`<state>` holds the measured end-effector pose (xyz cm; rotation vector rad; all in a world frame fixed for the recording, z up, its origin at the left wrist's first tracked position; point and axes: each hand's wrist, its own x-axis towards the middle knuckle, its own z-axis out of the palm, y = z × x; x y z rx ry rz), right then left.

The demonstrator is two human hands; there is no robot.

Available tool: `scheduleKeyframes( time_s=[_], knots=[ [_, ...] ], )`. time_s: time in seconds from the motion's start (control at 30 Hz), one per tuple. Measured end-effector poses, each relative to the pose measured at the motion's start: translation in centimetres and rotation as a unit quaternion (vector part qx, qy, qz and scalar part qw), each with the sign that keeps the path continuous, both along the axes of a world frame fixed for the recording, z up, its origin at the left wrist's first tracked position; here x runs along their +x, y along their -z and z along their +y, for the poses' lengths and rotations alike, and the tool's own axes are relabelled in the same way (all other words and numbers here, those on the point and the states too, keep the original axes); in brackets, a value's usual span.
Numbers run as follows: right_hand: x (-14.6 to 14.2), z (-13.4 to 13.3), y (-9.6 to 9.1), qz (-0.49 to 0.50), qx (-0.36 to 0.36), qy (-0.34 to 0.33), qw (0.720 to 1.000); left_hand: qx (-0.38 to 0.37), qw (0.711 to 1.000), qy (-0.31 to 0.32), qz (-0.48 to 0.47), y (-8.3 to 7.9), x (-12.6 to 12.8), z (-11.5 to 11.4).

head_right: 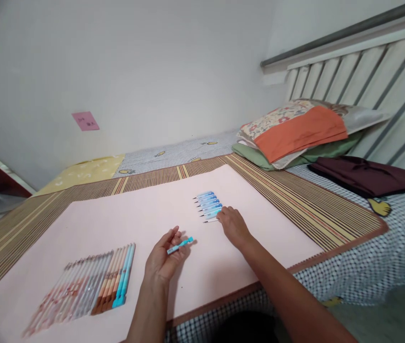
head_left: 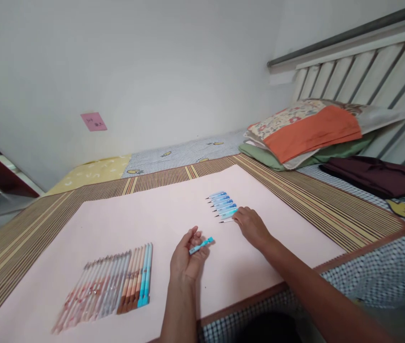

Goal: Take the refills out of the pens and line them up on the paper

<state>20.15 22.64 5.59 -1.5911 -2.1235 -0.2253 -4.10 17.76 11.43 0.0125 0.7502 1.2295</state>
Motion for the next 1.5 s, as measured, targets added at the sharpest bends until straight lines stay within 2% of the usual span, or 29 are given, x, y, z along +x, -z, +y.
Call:
scheduleKeyframes(
  time_s=[0.23, 0.43, 0.63, 0.93, 1.5],
  knots=[
    [0.1, 0.1, 0.1, 0.009, 0.014, -0.011, 1.0, -0.005, 1.0, 0.003, 0.0, -0.3, 0.3, -0.1],
    [1.5, -0.8, 0.7, 0.134, 0.036, 0.046, 0.989, -0.004, 1.0, 0.001, -0.001, -0.2, 0.2, -0.1],
    [1.5, -0.9, 1.4, 0.159, 0.013, 0.06, 0.985, 0.0, 1.0, 0.015, -0.012, 0.0, 0.2, -0.1],
    [1.1, -0.2, 0.4, 0.206, -0.034, 0.116, 0.971, 0.0, 1.0, 0.01, -0.003, 0.0, 0.2, 0.0],
    [0.6, 0.3, 0.0, 0.141, -0.03, 0.136, 0.98, -0.009, 1.0, 0.009, 0.002, -0.4, 0.4, -0.1]
  ],
)
